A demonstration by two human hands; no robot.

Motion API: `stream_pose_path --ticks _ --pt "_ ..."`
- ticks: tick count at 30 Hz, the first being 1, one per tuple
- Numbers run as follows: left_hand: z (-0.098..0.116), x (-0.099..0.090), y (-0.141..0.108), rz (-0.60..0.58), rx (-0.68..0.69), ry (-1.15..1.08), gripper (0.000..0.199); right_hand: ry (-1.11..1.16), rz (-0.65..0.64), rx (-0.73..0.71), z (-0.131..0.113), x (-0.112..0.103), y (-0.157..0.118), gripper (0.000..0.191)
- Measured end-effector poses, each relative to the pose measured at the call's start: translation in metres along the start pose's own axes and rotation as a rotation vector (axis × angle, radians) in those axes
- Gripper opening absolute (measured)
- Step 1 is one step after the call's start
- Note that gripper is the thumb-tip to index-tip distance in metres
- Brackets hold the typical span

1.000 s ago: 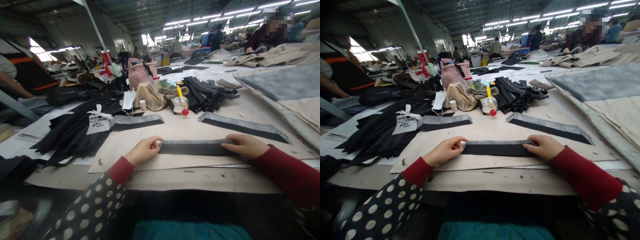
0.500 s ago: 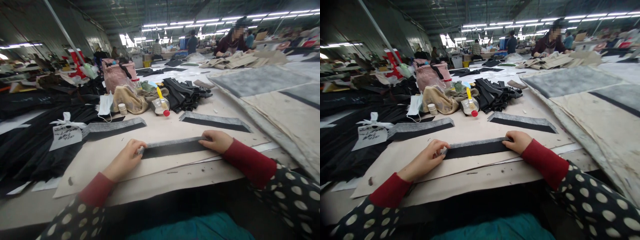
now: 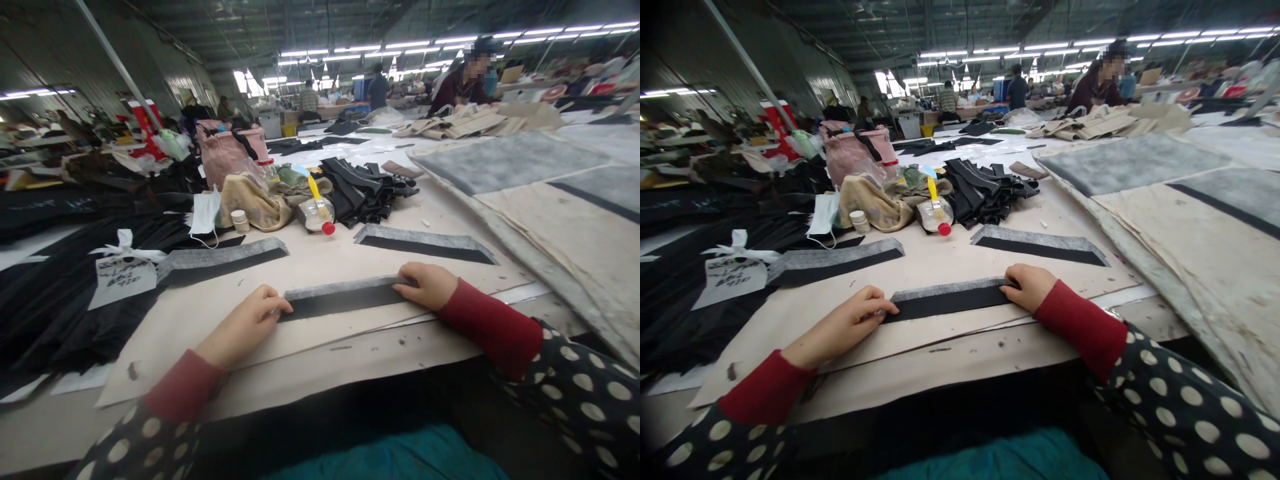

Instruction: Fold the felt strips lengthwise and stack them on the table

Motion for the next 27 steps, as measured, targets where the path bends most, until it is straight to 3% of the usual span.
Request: stream_pose_path --ticks 4,8,13,19,27 --pt "0.0 -0.006 -0.002 -0.064 0.034 0.076 0.031 0.006 0.034 -0.042 0.002 0.001 -0.001 0.019" --pt "-0.002 -0.01 -0.007 -0.123 0.047 0.111 0.033 0.057 0.197 -0.025 0.013 0.0 -0.009 0.029" --pt "0.01 -0.012 -0.008 -0.062 0.066 0.239 0.03 0.136 0.186 -0.161 0.02 0.001 -0.025 0.019" --pt "0.054 0.0 0.021 0.014 0.115 0.626 0.024 0.149 0.156 -0.175 0.021 0.004 -0.035 0.025" --pt "0.13 0.057 0.091 -0.041 0.54 0.317 0.022 0.196 0.165 -0.168 0.019 0.003 -0.034 0.024"
Point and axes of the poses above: each hand's wrist, its own y-axis towards the middle knuckle, its own x-axis out of the palm, z = x × y, the point moved 2 cm from there along y, towards the middle knuckle, and after that the axes turned 3 degrees about -x, right-handed, at the moved point
